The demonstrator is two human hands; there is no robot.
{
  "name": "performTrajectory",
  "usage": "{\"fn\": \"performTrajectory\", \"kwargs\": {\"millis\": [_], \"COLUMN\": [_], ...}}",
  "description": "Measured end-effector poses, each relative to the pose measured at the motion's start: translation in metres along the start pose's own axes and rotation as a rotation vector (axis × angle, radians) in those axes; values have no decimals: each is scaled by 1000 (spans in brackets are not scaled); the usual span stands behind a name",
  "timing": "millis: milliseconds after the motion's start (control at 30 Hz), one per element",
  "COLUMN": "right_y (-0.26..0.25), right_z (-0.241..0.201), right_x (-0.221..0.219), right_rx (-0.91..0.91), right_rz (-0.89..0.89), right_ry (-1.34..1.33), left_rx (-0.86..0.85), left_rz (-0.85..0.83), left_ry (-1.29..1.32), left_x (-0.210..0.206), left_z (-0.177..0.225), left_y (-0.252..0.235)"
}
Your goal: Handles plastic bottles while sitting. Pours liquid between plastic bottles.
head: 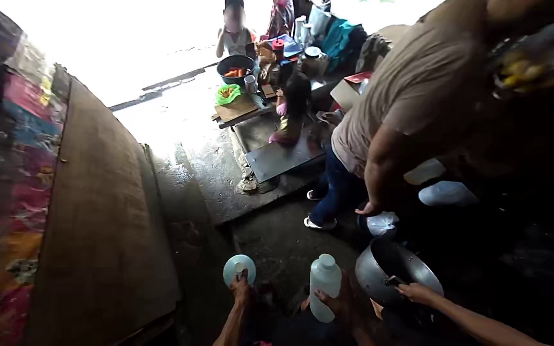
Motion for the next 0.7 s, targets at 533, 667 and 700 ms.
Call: {"fn": "performTrajectory", "kwargs": {"millis": [533, 667, 700], "right_y": [-136, -181, -193], "right_z": [-25, -24, -24], "right_x": [-151, -176, -178], "right_rx": [-122, -173, -184], "right_rz": [-353, -386, -372], "right_ry": [15, 80, 76], "left_rx": [180, 182, 183], "left_rz": [533, 546, 539], "left_ry": [171, 188, 197], "left_x": [144, 134, 129], "left_z": [107, 149, 157], "left_y": [-125, -159, -168]}}
Point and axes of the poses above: each hand's wrist, its own y-axis away from the middle knuckle, its own x-axis out of the back of the hand, z = x × y, the point moved 1 cm from there along -y, towards the middle knuckle, and after that the axes turned 10 degrees about z, right-handed, at the moved point
